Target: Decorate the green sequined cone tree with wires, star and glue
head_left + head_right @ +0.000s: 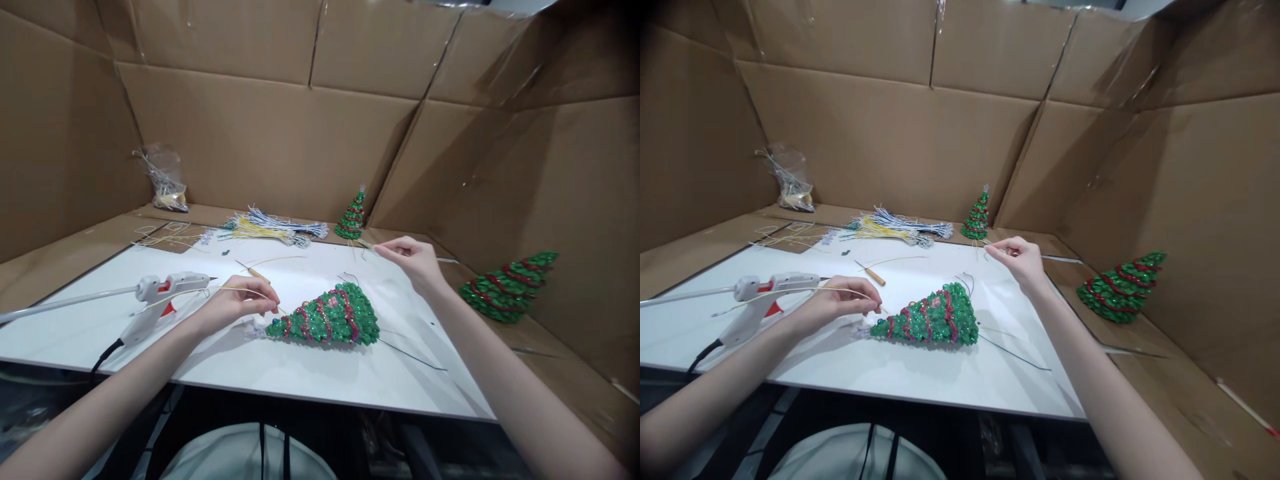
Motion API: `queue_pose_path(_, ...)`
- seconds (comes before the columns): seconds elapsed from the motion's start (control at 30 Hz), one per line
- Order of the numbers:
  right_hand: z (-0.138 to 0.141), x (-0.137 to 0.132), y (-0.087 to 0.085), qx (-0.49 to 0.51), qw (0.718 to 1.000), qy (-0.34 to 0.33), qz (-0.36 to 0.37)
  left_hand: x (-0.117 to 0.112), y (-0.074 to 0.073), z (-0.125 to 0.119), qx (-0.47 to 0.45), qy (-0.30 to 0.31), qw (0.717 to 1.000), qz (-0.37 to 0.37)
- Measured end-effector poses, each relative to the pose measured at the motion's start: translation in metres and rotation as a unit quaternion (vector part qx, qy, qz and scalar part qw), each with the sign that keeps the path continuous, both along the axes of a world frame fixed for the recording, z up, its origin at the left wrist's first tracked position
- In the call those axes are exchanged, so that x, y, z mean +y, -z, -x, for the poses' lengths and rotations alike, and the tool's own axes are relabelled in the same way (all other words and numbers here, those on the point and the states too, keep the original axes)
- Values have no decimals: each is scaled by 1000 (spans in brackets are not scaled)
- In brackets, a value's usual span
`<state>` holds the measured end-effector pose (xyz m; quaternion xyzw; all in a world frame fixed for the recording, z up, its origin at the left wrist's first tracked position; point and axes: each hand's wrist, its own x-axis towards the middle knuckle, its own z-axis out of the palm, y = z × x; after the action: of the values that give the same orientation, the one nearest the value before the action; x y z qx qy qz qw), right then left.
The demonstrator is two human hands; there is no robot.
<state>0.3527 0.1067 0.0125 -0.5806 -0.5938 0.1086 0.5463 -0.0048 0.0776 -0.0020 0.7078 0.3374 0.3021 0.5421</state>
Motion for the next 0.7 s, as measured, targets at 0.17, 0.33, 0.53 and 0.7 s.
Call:
queue_pose_path(0.17,19,-4,-2,15,999,-46,18,0,0,1,-7,-13,1000,-3)
queue_pose_path(0.33,31,-7,-2,29,995,-88,28,0,0,1,-3,-8,1000,-6)
queue_pose_path(0.53,46,-14,-11,18,988,-140,64,0,0,1,6,-4,1000,-11)
queue_pose_path(0.7,51,-16,-12,20,987,-149,65,-1,-1,0,14,-6,1000,-11)
